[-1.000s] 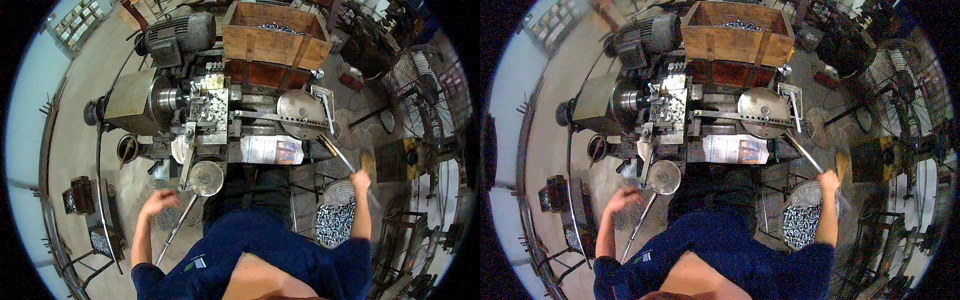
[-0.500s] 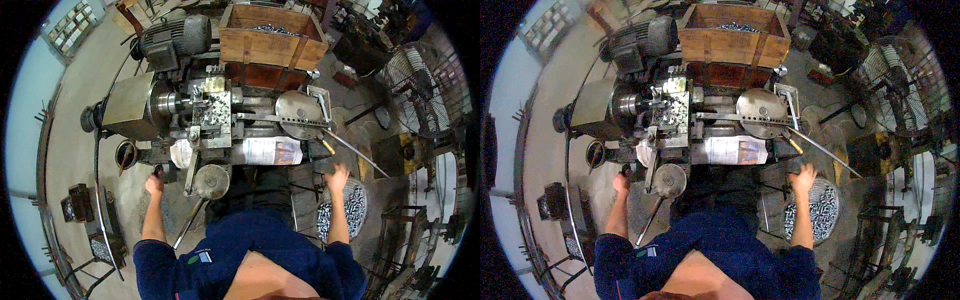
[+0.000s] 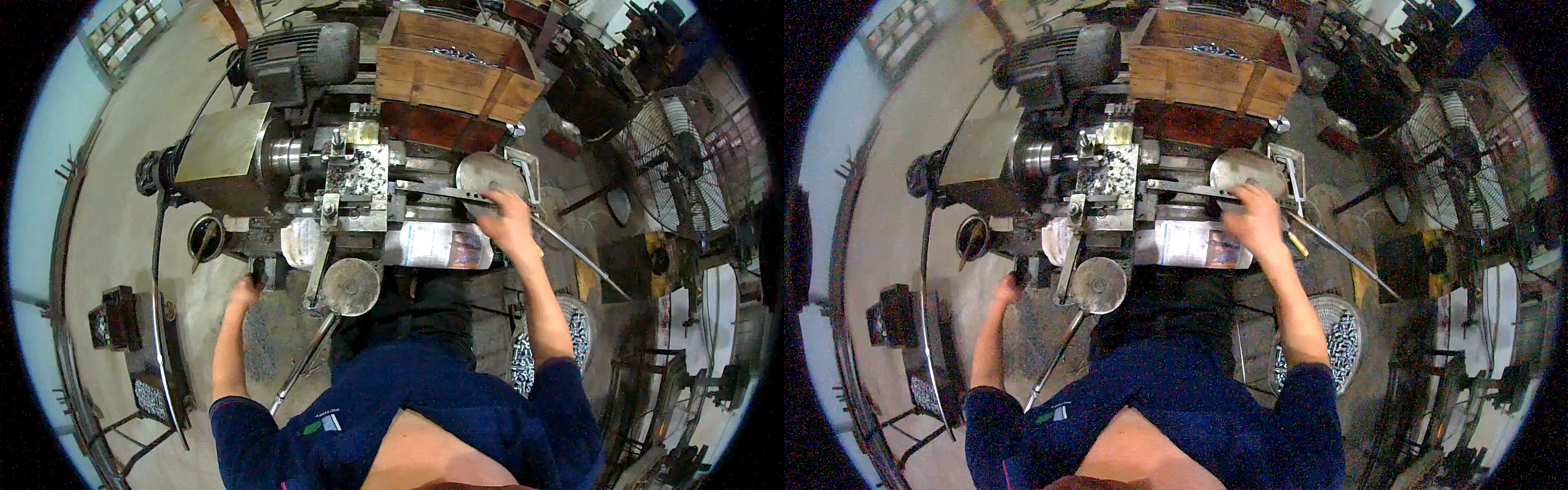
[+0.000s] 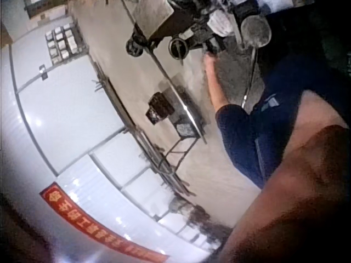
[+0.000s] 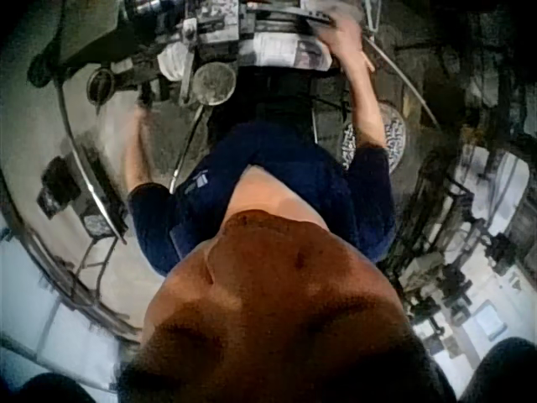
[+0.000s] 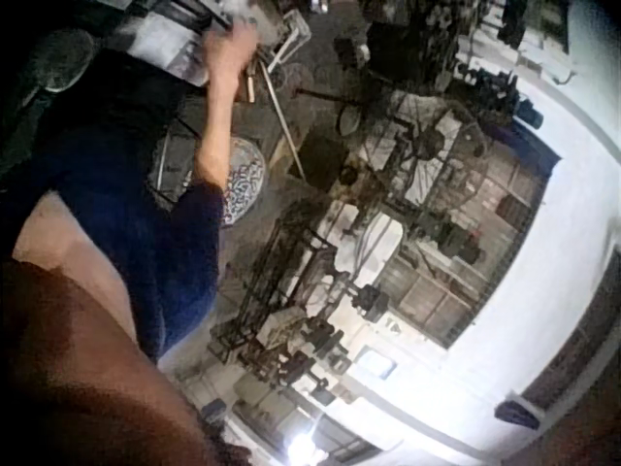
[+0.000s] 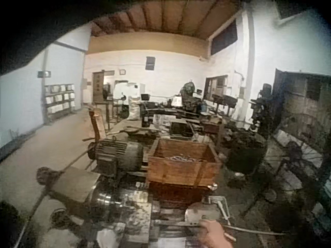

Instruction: The person operates a manual lathe to machine small metal parts by adjusting the carriage and cross-slide handles, inserting a part into the chuck, and placing the finished parts into a basket.

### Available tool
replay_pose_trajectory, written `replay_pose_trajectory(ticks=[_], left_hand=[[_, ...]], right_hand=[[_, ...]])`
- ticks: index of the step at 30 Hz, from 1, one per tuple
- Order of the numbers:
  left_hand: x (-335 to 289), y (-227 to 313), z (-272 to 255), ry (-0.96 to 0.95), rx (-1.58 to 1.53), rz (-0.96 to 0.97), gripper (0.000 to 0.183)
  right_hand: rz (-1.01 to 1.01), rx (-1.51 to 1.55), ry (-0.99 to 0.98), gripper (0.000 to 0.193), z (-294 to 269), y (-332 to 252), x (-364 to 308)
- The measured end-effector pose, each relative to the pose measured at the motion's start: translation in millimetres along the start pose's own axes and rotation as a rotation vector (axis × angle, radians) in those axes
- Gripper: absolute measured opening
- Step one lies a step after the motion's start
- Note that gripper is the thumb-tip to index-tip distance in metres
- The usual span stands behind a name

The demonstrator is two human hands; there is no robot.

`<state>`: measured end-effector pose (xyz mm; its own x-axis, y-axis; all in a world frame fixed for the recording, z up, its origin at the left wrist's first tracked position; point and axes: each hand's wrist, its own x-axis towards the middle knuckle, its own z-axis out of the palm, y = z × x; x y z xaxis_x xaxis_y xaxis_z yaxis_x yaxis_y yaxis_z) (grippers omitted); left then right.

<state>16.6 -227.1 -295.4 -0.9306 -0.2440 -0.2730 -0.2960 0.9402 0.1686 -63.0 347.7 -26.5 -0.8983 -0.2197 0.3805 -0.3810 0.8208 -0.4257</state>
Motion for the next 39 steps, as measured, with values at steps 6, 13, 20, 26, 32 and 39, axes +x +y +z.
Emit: replay_pose_trajectory(ticks=[6, 13, 20, 26, 32, 39], left_hand=[[-38.6, -26.4, -166.8, 0.106, -0.424, -0.033, 0.032], [-126.3, -150.9, -201.9, 0.598, -0.045, -0.472, 0.038], [-160.3, 24.8, -164.7, 0.653, 0.024, -0.584, 0.045], [-153.3, -23.0, -178.8, 0.337, -0.312, -0.289, 0.033], [-115.7, -49.6, -164.9, 0.231, -0.902, -0.216, 0.015], [-126.2, -32.7, -171.7, 0.330, -0.910, -0.168, 0.021]], right_hand=[[-0.629, 0.075, -0.047, 0.035, 83.6, -118.7, 113.7], [-0.617, -0.373, -0.414, 0.019, 157.5, -185.8, 162.6], [-0.605, -0.359, -0.413, 0.017, 171.6, -167.5, 167.5], [-0.665, -0.276, -0.150, 0.021, 113.3, -160.5, 161.8], [-0.347, -0.257, 0.070, 0.033, 14.0, -77.8, 207.8], [-0.253, -0.012, -0.085, 0.047, 2.6, -42.7, 130.3]])
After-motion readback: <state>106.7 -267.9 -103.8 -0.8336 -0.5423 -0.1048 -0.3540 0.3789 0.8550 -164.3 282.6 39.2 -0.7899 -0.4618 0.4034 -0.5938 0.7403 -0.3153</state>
